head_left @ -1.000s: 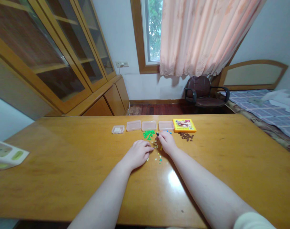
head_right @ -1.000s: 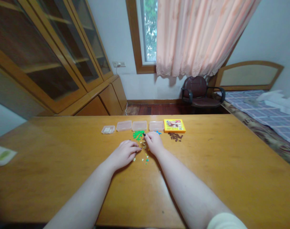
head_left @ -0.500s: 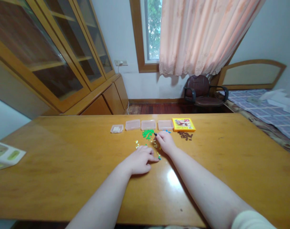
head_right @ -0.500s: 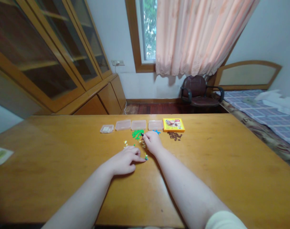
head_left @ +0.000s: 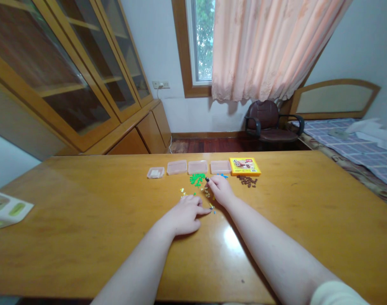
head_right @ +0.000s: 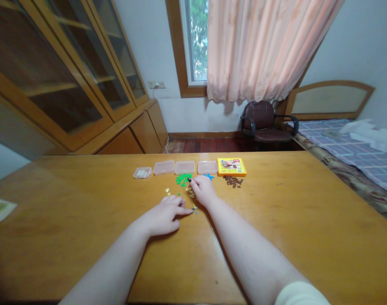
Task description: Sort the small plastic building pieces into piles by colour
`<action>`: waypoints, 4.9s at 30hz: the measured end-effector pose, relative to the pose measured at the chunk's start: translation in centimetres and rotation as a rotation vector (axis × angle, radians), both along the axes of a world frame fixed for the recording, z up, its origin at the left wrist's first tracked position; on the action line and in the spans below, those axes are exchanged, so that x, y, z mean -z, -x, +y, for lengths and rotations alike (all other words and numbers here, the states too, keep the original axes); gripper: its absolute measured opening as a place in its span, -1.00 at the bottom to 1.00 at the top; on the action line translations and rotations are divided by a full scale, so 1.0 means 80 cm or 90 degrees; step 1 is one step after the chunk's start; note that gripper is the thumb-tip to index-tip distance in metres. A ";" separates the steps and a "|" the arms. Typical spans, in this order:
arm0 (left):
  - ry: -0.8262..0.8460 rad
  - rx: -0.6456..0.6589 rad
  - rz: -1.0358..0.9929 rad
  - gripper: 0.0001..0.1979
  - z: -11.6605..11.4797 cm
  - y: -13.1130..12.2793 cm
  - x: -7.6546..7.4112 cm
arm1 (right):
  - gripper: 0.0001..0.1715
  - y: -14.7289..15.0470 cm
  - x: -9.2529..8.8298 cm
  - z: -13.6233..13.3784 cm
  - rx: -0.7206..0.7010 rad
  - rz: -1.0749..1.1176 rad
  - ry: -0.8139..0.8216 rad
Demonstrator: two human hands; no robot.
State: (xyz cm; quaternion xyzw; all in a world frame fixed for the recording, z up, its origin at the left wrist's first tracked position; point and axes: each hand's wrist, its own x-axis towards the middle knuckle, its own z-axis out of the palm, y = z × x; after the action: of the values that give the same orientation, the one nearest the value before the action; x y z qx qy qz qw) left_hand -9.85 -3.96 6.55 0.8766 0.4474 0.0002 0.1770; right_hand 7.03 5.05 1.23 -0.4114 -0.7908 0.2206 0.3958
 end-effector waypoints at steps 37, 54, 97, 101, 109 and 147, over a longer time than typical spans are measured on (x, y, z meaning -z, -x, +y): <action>-0.174 -0.241 0.005 -0.70 0.030 0.026 0.018 | -0.57 -0.004 0.005 0.004 0.065 0.166 0.031; -0.163 -0.223 0.008 -0.63 0.037 0.026 0.033 | -0.59 -0.003 0.009 0.004 0.039 0.170 0.064; -0.004 -0.430 0.170 -0.31 0.028 0.013 0.049 | -0.31 0.018 0.016 -0.008 -0.249 0.343 0.376; 0.030 -0.388 0.149 -0.20 0.011 -0.009 0.051 | -0.32 0.013 0.016 0.002 -0.072 0.383 0.267; 0.005 -0.183 0.095 -0.22 -0.006 -0.043 0.051 | -0.33 0.006 0.007 0.008 0.072 0.498 0.230; -0.233 -0.212 -0.011 -0.51 -0.047 -0.006 0.072 | -0.69 -0.075 -0.025 -0.059 -0.232 -0.264 -0.074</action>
State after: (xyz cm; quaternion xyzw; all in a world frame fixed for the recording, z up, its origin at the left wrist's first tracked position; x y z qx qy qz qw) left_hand -9.33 -7.73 0.82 0.8082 0.5768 0.1177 0.0168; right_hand 13.00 0.30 3.21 -0.2750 -0.9274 0.1533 0.2021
